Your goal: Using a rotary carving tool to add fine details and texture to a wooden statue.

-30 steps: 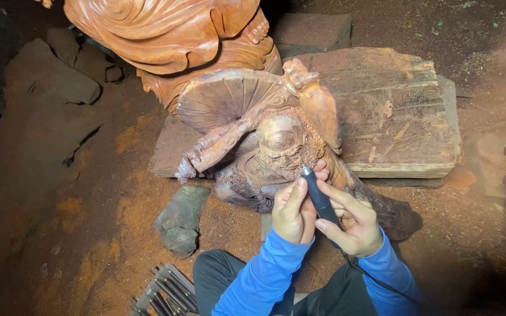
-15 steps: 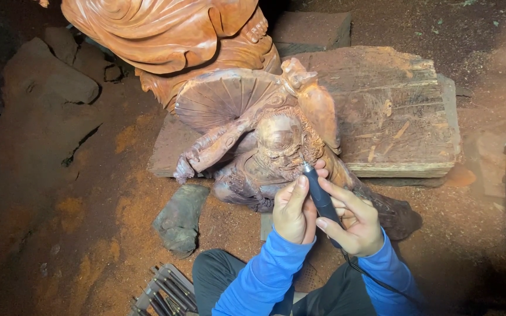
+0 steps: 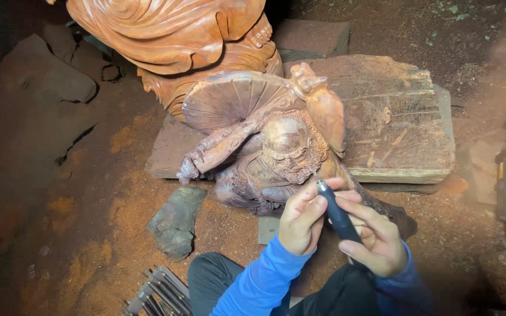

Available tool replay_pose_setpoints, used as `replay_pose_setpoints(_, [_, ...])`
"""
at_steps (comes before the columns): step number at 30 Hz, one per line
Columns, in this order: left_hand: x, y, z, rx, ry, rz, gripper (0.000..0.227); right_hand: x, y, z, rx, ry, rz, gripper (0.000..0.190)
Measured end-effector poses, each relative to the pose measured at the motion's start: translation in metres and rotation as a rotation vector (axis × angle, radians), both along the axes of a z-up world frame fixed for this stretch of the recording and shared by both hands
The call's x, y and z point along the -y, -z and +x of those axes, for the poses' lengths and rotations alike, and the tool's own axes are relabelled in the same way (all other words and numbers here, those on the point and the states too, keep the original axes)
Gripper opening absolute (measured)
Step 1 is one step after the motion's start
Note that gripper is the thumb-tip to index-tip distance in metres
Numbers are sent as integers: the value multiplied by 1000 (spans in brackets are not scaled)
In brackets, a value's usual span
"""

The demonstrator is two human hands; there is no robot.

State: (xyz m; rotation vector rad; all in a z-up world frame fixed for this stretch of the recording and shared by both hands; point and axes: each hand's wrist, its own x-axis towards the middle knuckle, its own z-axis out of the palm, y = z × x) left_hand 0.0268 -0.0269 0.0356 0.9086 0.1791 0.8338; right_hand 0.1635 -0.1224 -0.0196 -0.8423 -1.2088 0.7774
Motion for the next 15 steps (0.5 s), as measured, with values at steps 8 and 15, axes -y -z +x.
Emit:
replay_pose_setpoints(8, [23,-8,14,223,125,-425,29,-19,-43,-3,98,179,369,32])
replay_pose_setpoints(15, [4,5,28,341,-127,-155,29,-64,-91,-5,454,319,572,43])
